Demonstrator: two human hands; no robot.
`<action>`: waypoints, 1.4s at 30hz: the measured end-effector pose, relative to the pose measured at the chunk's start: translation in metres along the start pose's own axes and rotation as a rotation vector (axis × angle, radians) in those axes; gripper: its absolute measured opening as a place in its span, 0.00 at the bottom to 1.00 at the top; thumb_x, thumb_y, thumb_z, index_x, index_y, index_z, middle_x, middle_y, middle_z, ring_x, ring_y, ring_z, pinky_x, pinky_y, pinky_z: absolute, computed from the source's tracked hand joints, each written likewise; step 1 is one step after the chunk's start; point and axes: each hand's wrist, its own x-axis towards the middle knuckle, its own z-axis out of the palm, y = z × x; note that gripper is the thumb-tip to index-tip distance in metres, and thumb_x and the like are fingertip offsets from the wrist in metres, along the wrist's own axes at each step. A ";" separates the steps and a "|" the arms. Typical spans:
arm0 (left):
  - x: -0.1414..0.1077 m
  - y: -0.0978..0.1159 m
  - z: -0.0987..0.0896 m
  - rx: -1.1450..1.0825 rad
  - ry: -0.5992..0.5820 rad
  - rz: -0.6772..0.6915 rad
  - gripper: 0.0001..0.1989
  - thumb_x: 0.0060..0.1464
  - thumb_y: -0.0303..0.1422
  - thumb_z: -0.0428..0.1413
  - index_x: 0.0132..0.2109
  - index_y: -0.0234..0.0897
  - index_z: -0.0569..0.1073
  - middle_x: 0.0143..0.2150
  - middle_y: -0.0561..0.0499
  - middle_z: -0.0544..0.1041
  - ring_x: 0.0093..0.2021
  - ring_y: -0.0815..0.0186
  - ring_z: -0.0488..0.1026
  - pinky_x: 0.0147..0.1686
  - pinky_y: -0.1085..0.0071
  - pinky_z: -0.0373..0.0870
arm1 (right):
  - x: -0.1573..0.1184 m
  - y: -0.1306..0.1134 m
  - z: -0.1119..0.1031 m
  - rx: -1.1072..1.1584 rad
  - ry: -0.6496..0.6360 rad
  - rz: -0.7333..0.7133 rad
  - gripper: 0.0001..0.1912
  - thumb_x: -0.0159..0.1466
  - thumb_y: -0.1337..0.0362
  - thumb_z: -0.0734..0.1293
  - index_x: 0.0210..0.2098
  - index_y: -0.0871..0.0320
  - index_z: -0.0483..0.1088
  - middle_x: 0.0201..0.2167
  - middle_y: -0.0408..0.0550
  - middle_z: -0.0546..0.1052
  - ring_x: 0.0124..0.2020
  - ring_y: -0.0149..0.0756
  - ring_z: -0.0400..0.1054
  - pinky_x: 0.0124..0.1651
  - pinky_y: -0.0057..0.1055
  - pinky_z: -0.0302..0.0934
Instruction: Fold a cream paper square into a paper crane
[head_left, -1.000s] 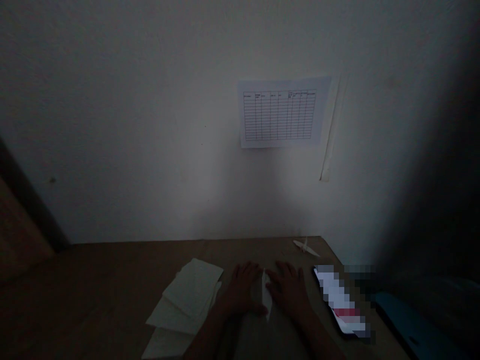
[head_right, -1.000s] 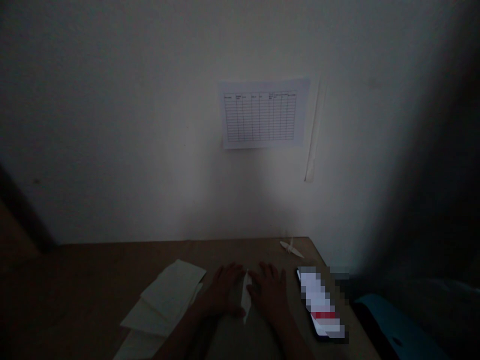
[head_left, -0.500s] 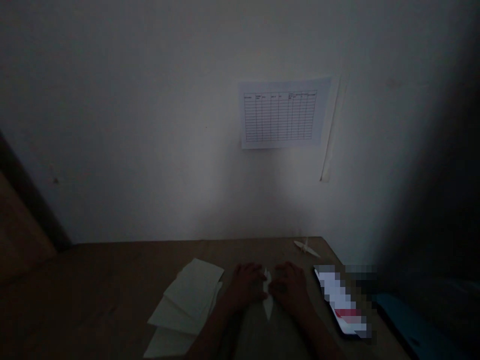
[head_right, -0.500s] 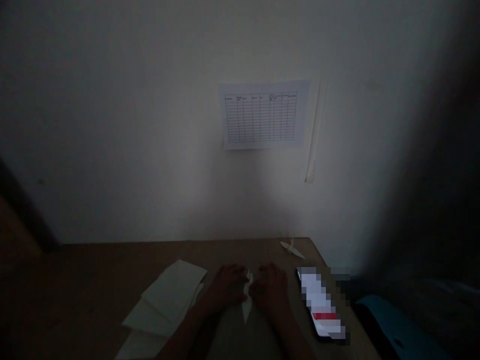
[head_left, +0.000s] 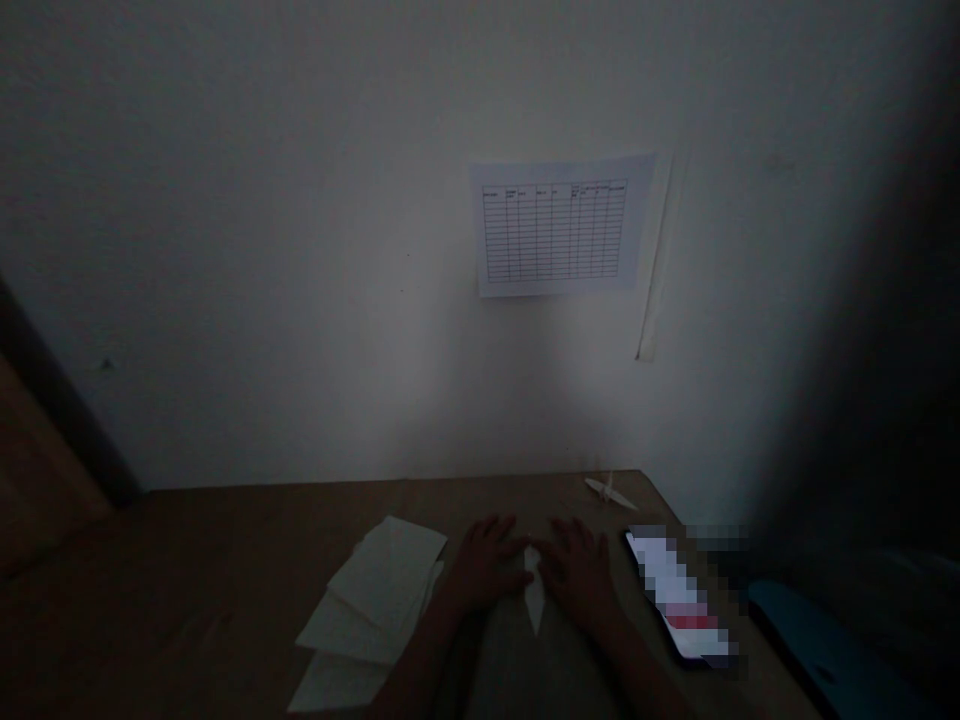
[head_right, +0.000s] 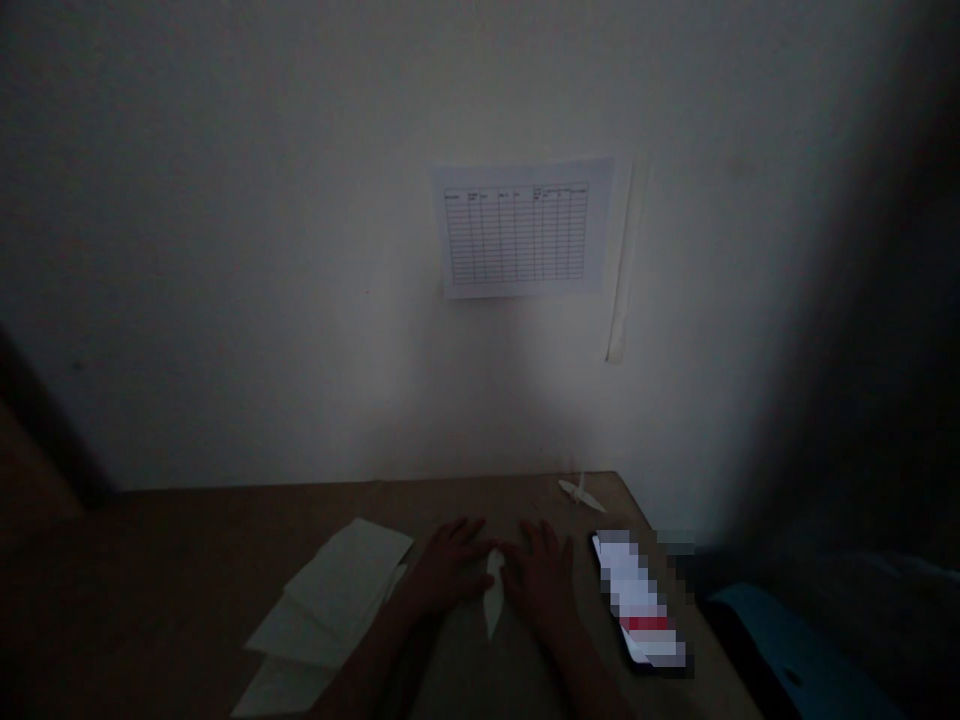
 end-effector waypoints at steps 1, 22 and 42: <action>0.000 0.001 0.001 -0.001 0.017 -0.008 0.27 0.59 0.51 0.61 0.64 0.59 0.71 0.73 0.52 0.62 0.72 0.47 0.57 0.69 0.45 0.53 | 0.000 0.000 0.000 -0.007 0.003 0.001 0.23 0.68 0.57 0.65 0.61 0.31 0.68 0.72 0.44 0.60 0.74 0.59 0.45 0.68 0.71 0.34; -0.005 0.006 -0.018 -0.102 -0.197 -0.069 0.51 0.40 0.62 0.67 0.70 0.56 0.62 0.79 0.46 0.40 0.76 0.39 0.40 0.72 0.40 0.39 | -0.005 -0.001 -0.021 0.021 -0.190 -0.018 0.35 0.61 0.49 0.69 0.67 0.42 0.62 0.74 0.49 0.54 0.74 0.58 0.43 0.70 0.69 0.30; -0.018 0.015 -0.013 -0.057 -0.181 -0.044 0.66 0.39 0.62 0.65 0.76 0.43 0.43 0.78 0.36 0.41 0.77 0.42 0.38 0.72 0.39 0.37 | -0.015 0.007 -0.019 0.156 -0.163 -0.136 0.33 0.56 0.51 0.74 0.60 0.46 0.69 0.71 0.52 0.61 0.73 0.55 0.48 0.72 0.63 0.28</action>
